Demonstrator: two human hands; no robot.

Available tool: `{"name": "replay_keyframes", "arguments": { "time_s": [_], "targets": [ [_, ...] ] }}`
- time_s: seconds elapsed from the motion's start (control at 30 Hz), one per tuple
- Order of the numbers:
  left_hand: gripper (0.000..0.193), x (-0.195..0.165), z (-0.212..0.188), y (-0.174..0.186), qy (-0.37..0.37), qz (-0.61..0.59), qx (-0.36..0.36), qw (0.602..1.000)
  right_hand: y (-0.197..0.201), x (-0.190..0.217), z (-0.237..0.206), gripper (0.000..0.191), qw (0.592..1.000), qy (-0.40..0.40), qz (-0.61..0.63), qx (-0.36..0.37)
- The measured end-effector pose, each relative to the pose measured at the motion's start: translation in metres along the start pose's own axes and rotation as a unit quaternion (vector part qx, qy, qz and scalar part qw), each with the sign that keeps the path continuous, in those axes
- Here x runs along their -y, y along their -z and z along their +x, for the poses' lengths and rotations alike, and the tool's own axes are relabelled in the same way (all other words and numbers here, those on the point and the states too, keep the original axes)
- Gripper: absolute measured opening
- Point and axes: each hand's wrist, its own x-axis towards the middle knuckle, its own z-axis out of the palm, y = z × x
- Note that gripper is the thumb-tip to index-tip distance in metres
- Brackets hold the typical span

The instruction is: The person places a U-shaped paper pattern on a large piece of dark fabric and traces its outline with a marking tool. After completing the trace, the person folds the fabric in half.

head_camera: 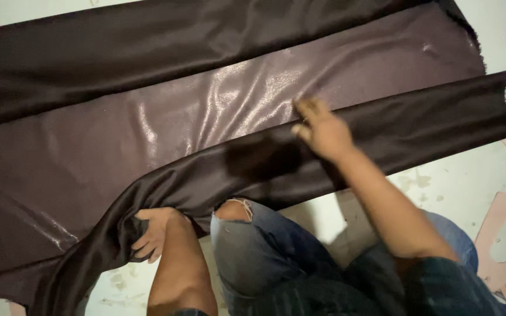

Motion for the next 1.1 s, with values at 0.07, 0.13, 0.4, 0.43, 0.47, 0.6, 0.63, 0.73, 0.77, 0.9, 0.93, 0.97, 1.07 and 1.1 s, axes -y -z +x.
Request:
{"name": "replay_keyframes", "arguments": {
  "time_s": [0.07, 0.13, 0.4, 0.43, 0.47, 0.6, 0.63, 0.73, 0.77, 0.9, 0.93, 0.97, 1.07, 1.1],
  "targets": [
    [0.103, 0.000, 0.001, -0.008, -0.004, 0.004, -0.022, 1.000, -0.017, 0.023, -0.014, 0.057, 0.994, -0.007, -0.093, 0.048],
    [0.101, 0.004, -0.002, -0.012, 0.003, 0.019, 0.007, 1.000, -0.018, 0.022, -0.022, 0.055, 0.998, -0.020, -0.056, 0.032],
    [0.102, 0.009, -0.020, 0.002, -0.010, 0.033, 0.028, 0.999, -0.023, -0.016, 0.037, 0.052, 0.997, -0.029, -0.068, 0.007],
    [0.101, 0.010, -0.023, 0.002, -0.018, 0.034, 0.018, 0.999, -0.022, -0.022, 0.047, 0.052, 0.998, -0.028, -0.063, -0.001],
    [0.101, 0.010, -0.024, 0.002, -0.014, 0.028, -0.003, 0.999, -0.021, -0.027, 0.056, 0.053, 0.998, -0.026, -0.059, -0.010],
    [0.101, 0.011, -0.025, 0.001, -0.010, 0.022, -0.024, 0.999, -0.018, -0.035, 0.072, 0.038, 0.975, -0.131, 0.161, -0.076],
    [0.101, 0.012, -0.025, 0.002, -0.010, 0.026, -0.014, 1.000, -0.018, -0.034, 0.073, 0.042, 0.911, -0.225, 0.344, -0.044],
    [0.102, 0.011, -0.023, 0.006, -0.010, 0.030, 0.034, 0.999, -0.020, -0.024, 0.078, 0.050, 0.749, -0.292, 0.592, 0.059],
    [0.101, 0.010, -0.024, 0.007, -0.003, 0.036, 0.024, 0.999, -0.020, -0.020, 0.082, 0.052, 0.719, -0.281, 0.630, 0.090],
    [0.097, 0.006, -0.026, 0.008, -0.001, 0.034, -0.029, 0.999, -0.015, -0.020, 0.094, 0.063, 0.701, -0.252, 0.666, -0.035],
    [0.097, 0.005, -0.026, 0.008, -0.007, 0.020, -0.042, 0.999, -0.014, -0.023, 0.095, 0.070, 0.724, -0.239, 0.644, -0.060],
    [0.097, 0.006, -0.026, 0.007, -0.003, 0.026, -0.035, 0.999, -0.013, -0.027, 0.093, 0.077, 0.745, -0.226, 0.622, -0.085],
    [0.097, 0.007, -0.025, 0.003, -0.001, 0.045, -0.032, 0.998, -0.014, -0.039, 0.078, 0.067, 0.787, -0.264, 0.544, -0.120],
    [0.098, 0.009, -0.023, 0.002, -0.007, 0.054, -0.046, 0.997, -0.016, -0.042, 0.070, 0.054, 0.793, -0.251, 0.545, -0.105]
  ]
}}
